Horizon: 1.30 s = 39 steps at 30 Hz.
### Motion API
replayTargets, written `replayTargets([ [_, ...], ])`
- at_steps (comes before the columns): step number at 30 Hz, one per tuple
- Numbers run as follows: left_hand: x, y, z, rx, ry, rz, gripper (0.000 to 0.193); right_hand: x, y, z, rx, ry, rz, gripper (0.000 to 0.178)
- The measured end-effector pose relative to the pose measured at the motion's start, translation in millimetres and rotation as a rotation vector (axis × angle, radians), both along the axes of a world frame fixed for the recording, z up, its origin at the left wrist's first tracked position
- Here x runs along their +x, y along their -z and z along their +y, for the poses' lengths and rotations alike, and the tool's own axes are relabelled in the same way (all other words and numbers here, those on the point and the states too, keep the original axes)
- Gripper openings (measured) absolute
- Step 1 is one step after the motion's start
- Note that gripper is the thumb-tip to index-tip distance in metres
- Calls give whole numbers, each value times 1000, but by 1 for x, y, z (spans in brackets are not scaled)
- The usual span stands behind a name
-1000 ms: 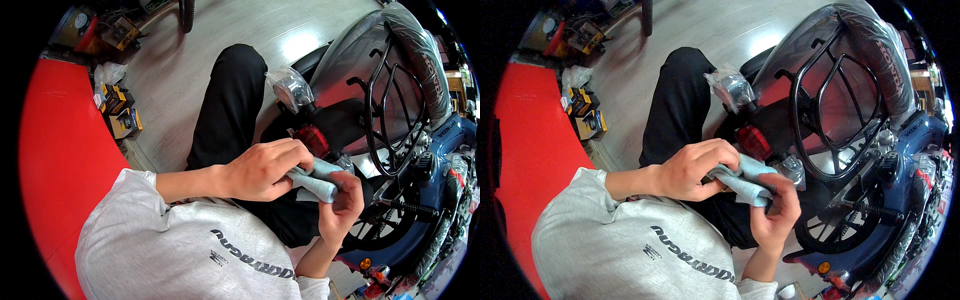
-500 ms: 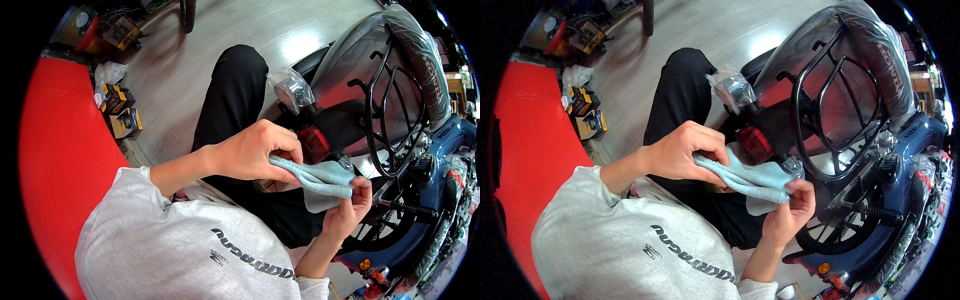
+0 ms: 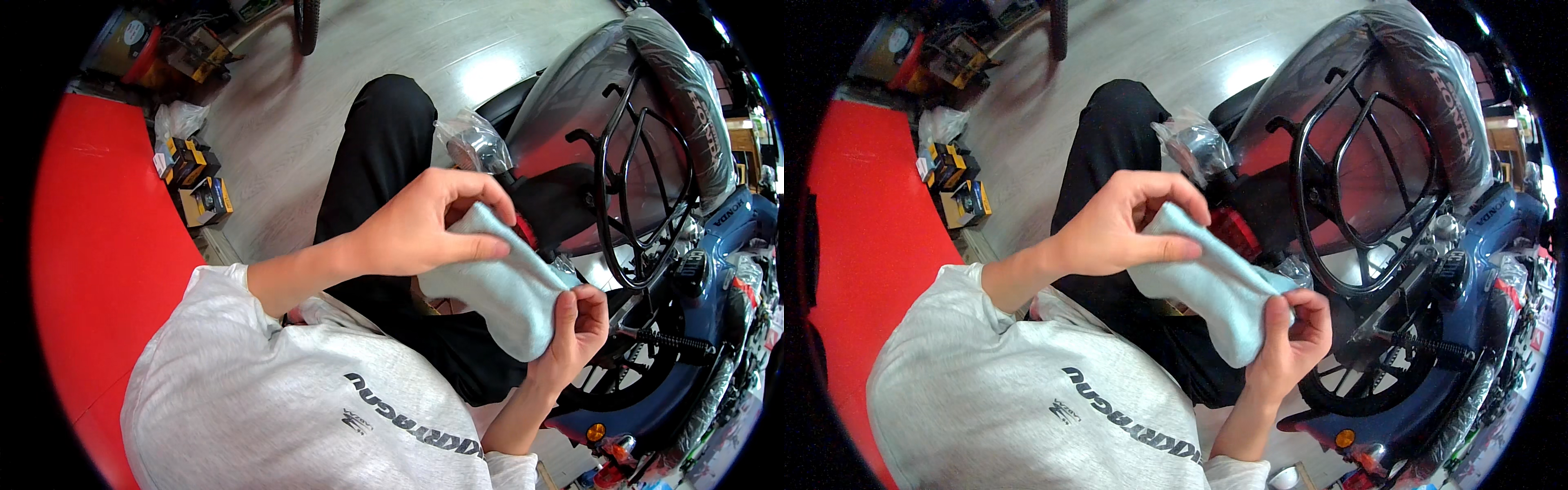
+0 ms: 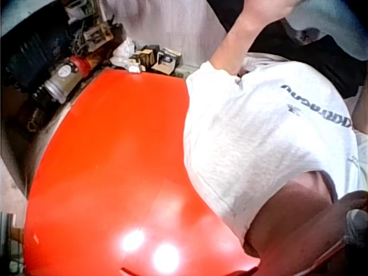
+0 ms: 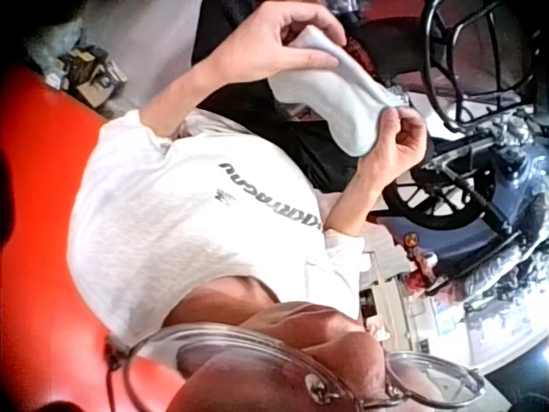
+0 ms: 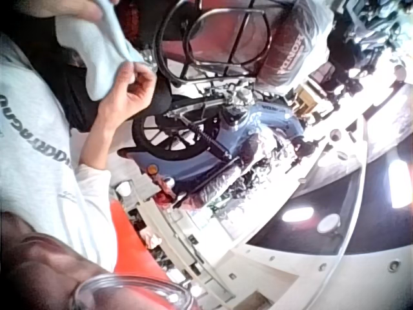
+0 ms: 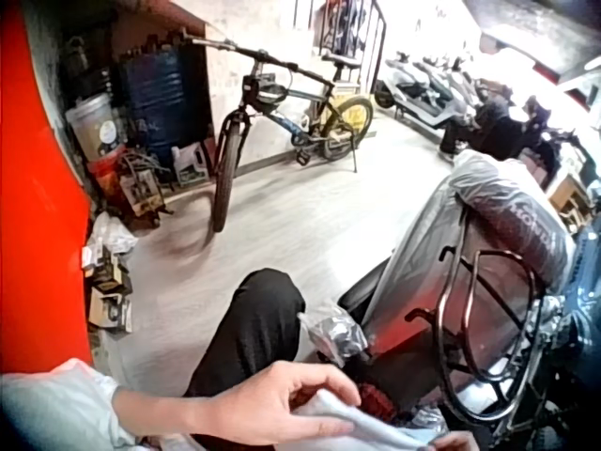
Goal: The person sits on the floor and wipes the rear rack and seat of a Honda motorcycle using a light blue cloth. The person repeatedly folds the cloth and wipes the metal rack and the plastic-covered seat.
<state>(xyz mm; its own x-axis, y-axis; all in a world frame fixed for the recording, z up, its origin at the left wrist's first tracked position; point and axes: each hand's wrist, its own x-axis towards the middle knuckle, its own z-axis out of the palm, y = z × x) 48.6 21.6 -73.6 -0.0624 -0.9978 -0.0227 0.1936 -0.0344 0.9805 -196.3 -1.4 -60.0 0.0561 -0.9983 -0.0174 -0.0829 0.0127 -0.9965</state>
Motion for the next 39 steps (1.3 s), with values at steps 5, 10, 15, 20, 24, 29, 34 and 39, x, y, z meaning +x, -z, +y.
replayTargets([
  [5, -8, 16, -44, -80, -154, -58, 36, 11, 20, -36, 49, 150, -68, 23],
  [10, -18, 30, -56, -170, -215, -217, 41, 11, 28, -45, -29, 52, 7, 34],
  [15, -27, 33, -55, -548, -521, -700, 36, 1, 50, -59, -227, 118, 370, 34],
  [20, -56, 42, -26, -444, -301, -918, 56, 12, 50, -41, -655, 341, 722, 24],
  [24, -69, 51, -25, -402, -241, -913, 79, 41, 39, -20, -601, -46, 802, 28],
  [29, -68, 59, -27, -413, -214, -882, 79, 49, 57, -22, -624, -185, 781, 60],
  [34, -64, 65, 2, -380, -153, -844, 81, 43, 64, -8, -618, -290, 833, 68],
  [39, -58, 60, 17, -354, -159, -924, 77, 37, 53, -10, -654, -383, 979, 67],
])
